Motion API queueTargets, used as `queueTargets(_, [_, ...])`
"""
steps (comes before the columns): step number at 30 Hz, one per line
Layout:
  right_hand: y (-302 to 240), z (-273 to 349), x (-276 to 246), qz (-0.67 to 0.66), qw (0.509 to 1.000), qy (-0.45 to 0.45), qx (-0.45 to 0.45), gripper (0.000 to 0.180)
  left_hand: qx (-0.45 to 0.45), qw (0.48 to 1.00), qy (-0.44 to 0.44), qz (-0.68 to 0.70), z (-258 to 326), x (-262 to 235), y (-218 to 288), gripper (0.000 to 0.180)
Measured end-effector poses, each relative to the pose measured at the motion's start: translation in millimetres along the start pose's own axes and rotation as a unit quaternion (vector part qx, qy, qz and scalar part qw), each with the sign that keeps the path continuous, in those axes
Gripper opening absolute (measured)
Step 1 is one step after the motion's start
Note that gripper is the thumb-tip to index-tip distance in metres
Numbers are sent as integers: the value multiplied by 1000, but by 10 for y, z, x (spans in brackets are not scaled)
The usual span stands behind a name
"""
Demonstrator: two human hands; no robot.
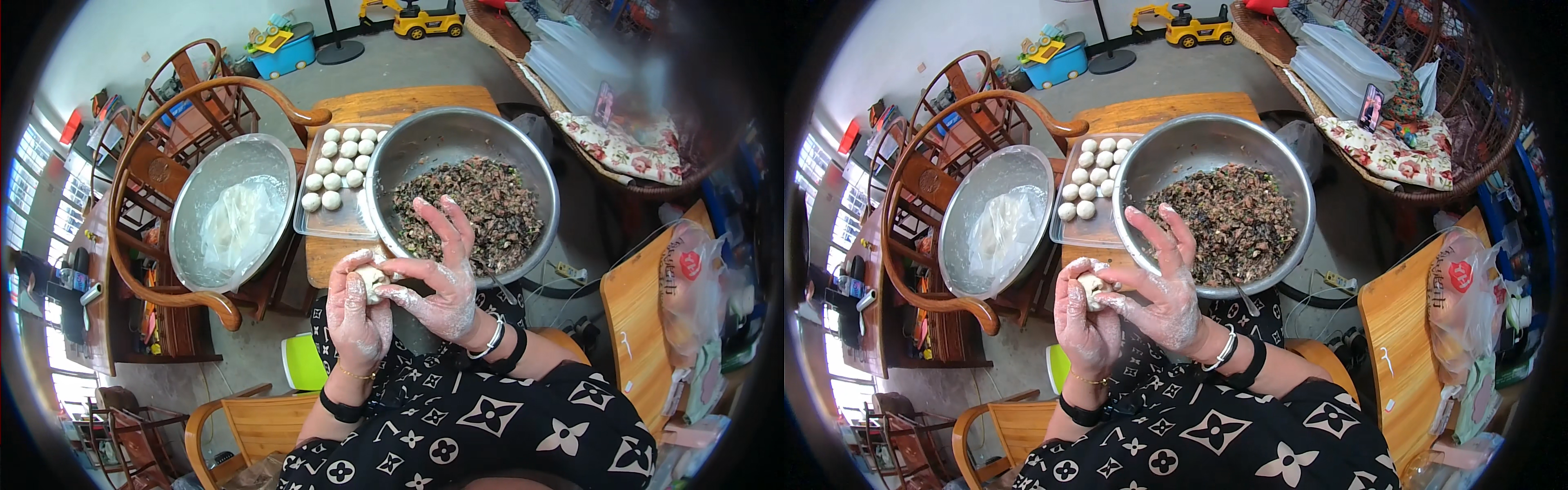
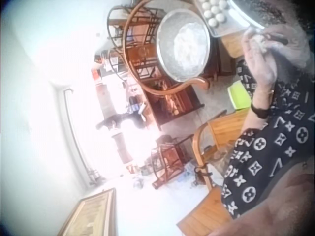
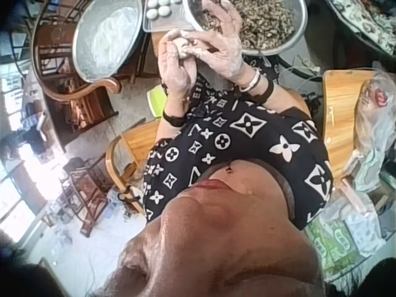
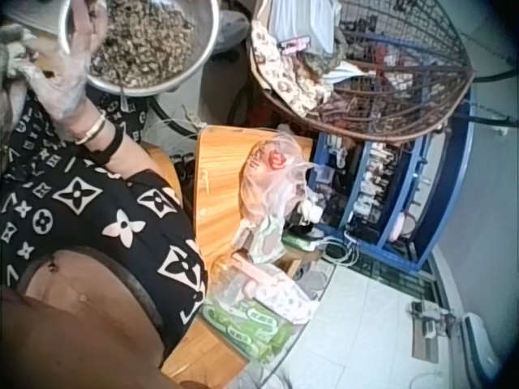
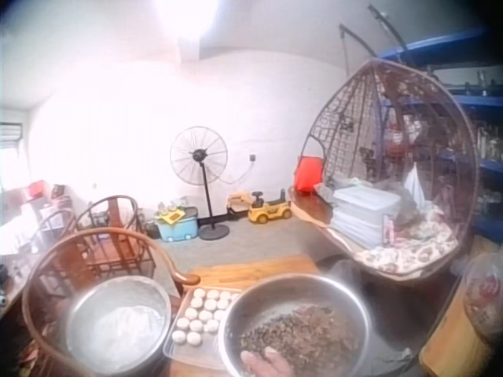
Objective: The person forms dumplings by hand, flattening dough balls, scooping meat filling into them, and sealing the edges. Completed dumplings are placed on a tray. The person occasionally wipes hands on a cloth and adjusts the filling bowl.
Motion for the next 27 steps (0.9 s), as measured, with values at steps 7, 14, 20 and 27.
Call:
queueTargets(7, [37, 25, 10, 27, 997, 7, -67, 22, 24, 999, -27, -30, 3, -60, -51, 24])
queueTargets(14, [61, 74, 77, 96, 985, 25, -141, 16, 1, 1000, -12, -26, -7, -96, -37, 27])
queueTargets(20, [17, 50, 66, 72, 992, 25, -98, 18, 16, 1000, -13, -17, -20, -141, -38, 41])
queueTargets(27, [46, 94, 92, 60, 993, 1, -105, 20, 15, 999, -25, -36, -9, -160, -67, 40])
Point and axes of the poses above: each hand's wrist, its own z-axis away from the middle knuckle, its own x-axis out of the palm, y = z × x, the point moved 1 cm from there along -z, towards the middle knuckle
